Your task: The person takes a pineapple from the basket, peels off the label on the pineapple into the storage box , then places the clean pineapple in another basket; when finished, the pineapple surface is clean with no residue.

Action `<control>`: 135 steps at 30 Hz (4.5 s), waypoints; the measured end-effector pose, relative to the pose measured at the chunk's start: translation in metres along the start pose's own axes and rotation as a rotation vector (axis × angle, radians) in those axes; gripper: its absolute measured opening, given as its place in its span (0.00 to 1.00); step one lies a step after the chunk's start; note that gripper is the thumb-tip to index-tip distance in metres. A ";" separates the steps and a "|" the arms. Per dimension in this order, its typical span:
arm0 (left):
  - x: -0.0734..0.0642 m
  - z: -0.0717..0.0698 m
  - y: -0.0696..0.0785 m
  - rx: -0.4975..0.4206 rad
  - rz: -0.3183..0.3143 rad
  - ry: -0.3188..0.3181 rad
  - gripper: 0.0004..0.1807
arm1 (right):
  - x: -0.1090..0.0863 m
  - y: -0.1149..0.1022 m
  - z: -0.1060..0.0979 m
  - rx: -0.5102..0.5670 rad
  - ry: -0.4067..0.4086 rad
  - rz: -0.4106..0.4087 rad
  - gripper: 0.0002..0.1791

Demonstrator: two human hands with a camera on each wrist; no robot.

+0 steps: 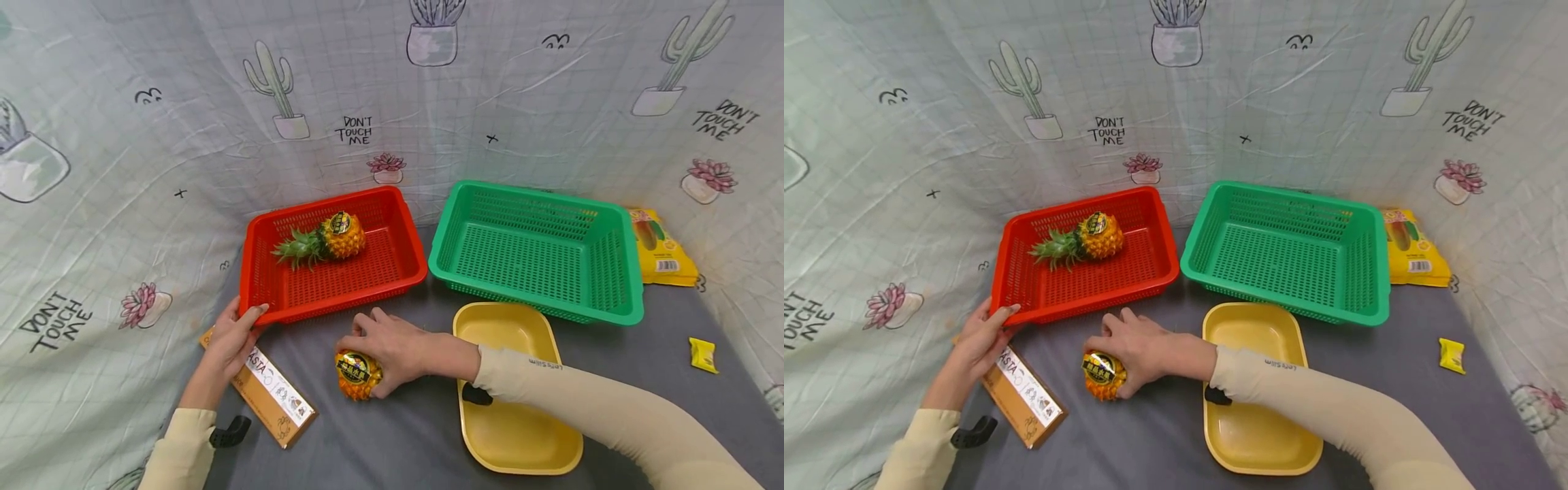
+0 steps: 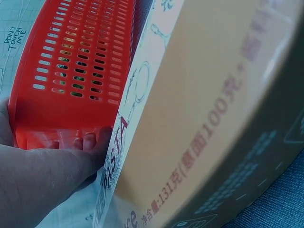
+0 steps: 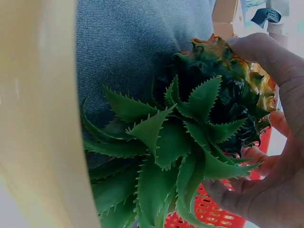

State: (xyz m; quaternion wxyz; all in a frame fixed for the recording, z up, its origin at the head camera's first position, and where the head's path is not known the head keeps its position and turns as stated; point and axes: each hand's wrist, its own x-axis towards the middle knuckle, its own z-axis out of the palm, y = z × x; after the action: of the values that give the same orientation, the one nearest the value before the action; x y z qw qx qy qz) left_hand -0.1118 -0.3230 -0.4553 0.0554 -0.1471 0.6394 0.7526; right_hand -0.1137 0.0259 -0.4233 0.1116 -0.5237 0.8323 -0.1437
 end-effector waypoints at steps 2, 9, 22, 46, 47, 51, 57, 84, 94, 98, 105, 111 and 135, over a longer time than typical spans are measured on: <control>0.000 0.000 -0.002 -0.001 0.005 -0.005 0.35 | -0.001 0.000 0.001 -0.001 0.000 0.003 0.46; 0.003 0.004 -0.004 0.004 0.013 -0.018 0.35 | -0.005 -0.001 0.003 0.003 0.004 0.014 0.47; 0.004 0.007 -0.008 -0.016 0.018 -0.001 0.34 | -0.009 0.002 0.008 0.014 0.021 0.009 0.45; 0.003 0.002 0.000 -0.065 0.033 -0.001 0.36 | 0.000 0.005 0.001 0.025 0.024 -0.006 0.45; 0.003 0.001 0.000 -0.068 0.036 0.001 0.36 | 0.001 0.005 0.001 0.025 0.026 -0.007 0.45; 0.003 0.000 0.001 -0.074 0.047 0.013 0.34 | 0.002 0.005 0.001 0.032 0.031 -0.010 0.45; 0.005 0.001 0.000 -0.084 0.048 0.003 0.35 | 0.001 0.006 0.002 0.053 0.029 0.003 0.44; 0.003 0.005 0.000 -0.070 0.038 0.022 0.36 | -0.003 0.009 0.001 0.064 0.042 -0.011 0.44; -0.013 0.011 0.002 -0.029 0.079 0.114 0.42 | -0.002 0.008 0.001 0.045 0.029 -0.001 0.45; -0.021 0.012 0.003 -0.001 0.109 0.144 0.42 | -0.002 0.008 0.001 0.042 0.032 0.000 0.45; -0.036 0.015 0.004 0.016 0.167 0.204 0.38 | -0.001 0.008 0.002 0.049 0.033 -0.002 0.45; -0.047 0.024 0.004 0.029 0.213 0.243 0.37 | -0.001 0.009 0.002 0.058 0.044 0.003 0.45; -0.095 0.070 -0.026 0.169 0.325 0.085 0.28 | -0.003 0.009 0.001 0.106 0.050 0.036 0.48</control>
State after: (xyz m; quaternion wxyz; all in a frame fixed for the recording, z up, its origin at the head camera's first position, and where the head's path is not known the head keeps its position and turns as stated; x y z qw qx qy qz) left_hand -0.0247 -0.2397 -0.4422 -0.0817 -0.0683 0.7174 0.6885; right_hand -0.1195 0.0322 -0.4271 0.1212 -0.4984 0.8351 -0.1987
